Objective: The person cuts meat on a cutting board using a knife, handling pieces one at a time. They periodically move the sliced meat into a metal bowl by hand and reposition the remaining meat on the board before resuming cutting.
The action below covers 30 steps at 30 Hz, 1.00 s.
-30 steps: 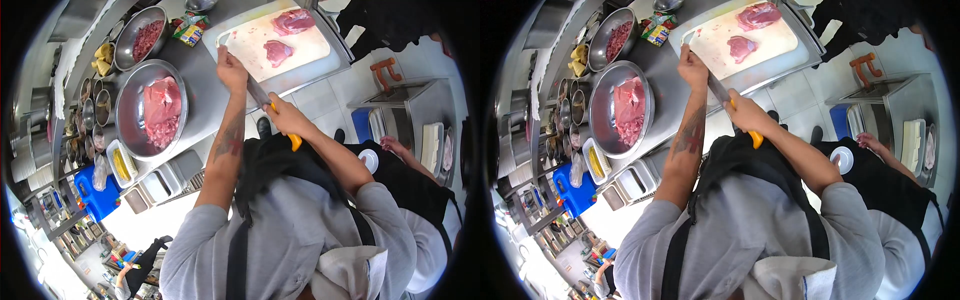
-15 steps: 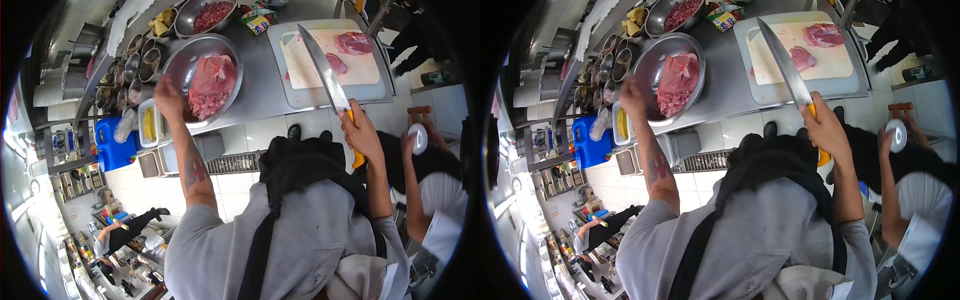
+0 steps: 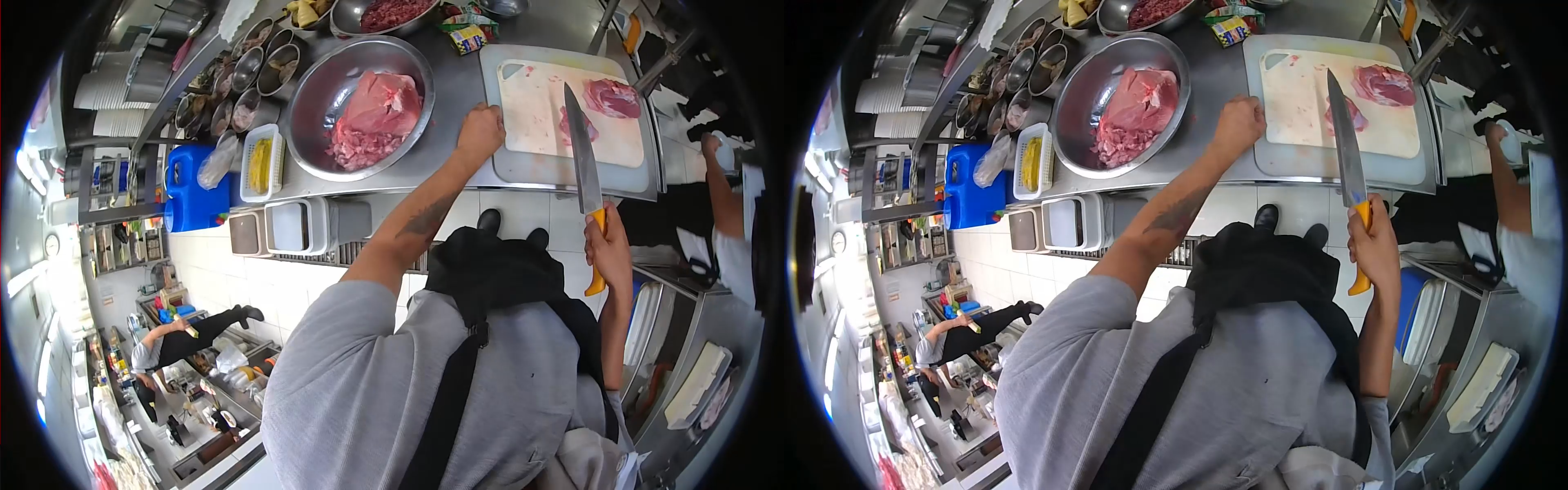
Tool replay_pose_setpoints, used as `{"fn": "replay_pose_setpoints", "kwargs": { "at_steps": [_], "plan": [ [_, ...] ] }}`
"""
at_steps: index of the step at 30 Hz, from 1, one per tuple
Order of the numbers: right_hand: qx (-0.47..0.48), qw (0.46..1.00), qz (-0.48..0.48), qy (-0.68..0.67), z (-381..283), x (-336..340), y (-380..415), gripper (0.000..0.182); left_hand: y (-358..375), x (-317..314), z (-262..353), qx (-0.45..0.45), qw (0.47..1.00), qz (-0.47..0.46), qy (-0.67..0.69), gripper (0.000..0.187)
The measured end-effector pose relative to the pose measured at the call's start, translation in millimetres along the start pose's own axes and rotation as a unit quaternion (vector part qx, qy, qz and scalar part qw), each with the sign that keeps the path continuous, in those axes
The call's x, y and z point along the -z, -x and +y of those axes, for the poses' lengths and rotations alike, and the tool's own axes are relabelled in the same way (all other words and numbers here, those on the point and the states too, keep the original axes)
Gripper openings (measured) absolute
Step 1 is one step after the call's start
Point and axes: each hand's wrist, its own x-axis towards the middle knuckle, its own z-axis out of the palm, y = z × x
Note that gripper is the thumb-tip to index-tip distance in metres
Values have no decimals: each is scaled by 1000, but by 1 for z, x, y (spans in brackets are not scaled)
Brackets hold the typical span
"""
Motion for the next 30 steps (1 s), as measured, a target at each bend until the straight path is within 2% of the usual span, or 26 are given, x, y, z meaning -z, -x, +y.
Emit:
{"fn": "replay_pose_setpoints", "kwargs": {
  "at_steps": [2,3,4,5,6,7,8,9,10,12,13,14,15,16,17,18,19,21,22,23,24,26,28,29,30],
  "plan": [
    [-25,999,-2,-33,11,0,4,35,-6,12,-1,34,999,-30,13,11],
    [-18,999,8,-49,16,0,8,35,-5,56,17,38,999,-24,6,10],
    [-11,997,29,-65,22,3,14,36,0,83,10,-33,993,108,16,14],
    [-12,997,38,-67,34,11,16,36,6,120,6,-61,986,158,6,19],
    [-2,995,65,-71,35,16,23,36,9,154,13,-44,974,211,67,20],
    [2,994,69,-84,32,25,29,35,26,194,30,-2,968,250,-34,19],
    [10,993,69,-99,30,32,31,34,36,214,-11,21,972,208,-109,28],
    [5,992,83,-99,31,38,33,34,45,230,-60,2,941,116,-316,29],
    [1,988,101,-113,33,42,33,33,58,241,-63,144,906,-63,-392,26],
    [-4,984,127,-125,31,47,32,33,48,223,-19,-27,932,97,-348,22],
    [1,987,128,-96,29,50,31,33,33,201,11,-42,975,89,-199,21],
    [-1,990,123,-67,30,51,34,33,21,173,44,-50,995,74,-47,21],
    [-10,991,109,-81,34,53,31,32,13,139,78,-20,1000,18,2,21],
    [-11,990,116,-77,34,56,27,32,1,98,94,-80,996,-30,39,23],
    [-40,995,86,-36,34,58,25,31,-8,58,116,-96,985,-101,99,26],
    [-71,996,57,4,36,60,23,31,-24,2,119,-170,973,-128,87,30],
    [-71,996,54,23,42,60,20,28,-31,-18,145,-228,962,-142,57,32],
    [-94,995,44,3,55,63,14,27,-42,-87,138,-270,957,-50,-94,43],
    [-109,993,28,-18,61,62,10,27,-56,-98,137,-273,956,-56,-95,43],
    [-95,993,56,35,67,61,7,27,-72,-101,134,-229,964,-123,-53,43],
    [-93,994,59,25,72,61,3,27,-85,-102,129,-185,965,-186,-14,43],
    [-124,987,77,63,78,60,-1,28,-96,-83,116,-211,957,-199,2,44],
    [-111,986,108,64,73,53,3,29,-92,-62,106,-241,944,-221,50,47],
    [-82,991,100,24,75,49,4,29,-79,-57,101,-245,939,-236,44,47],
    [-50,994,93,-13,76,44,3,29,-65,-50,95,-290,924,-247,-42,55]
  ]
}}
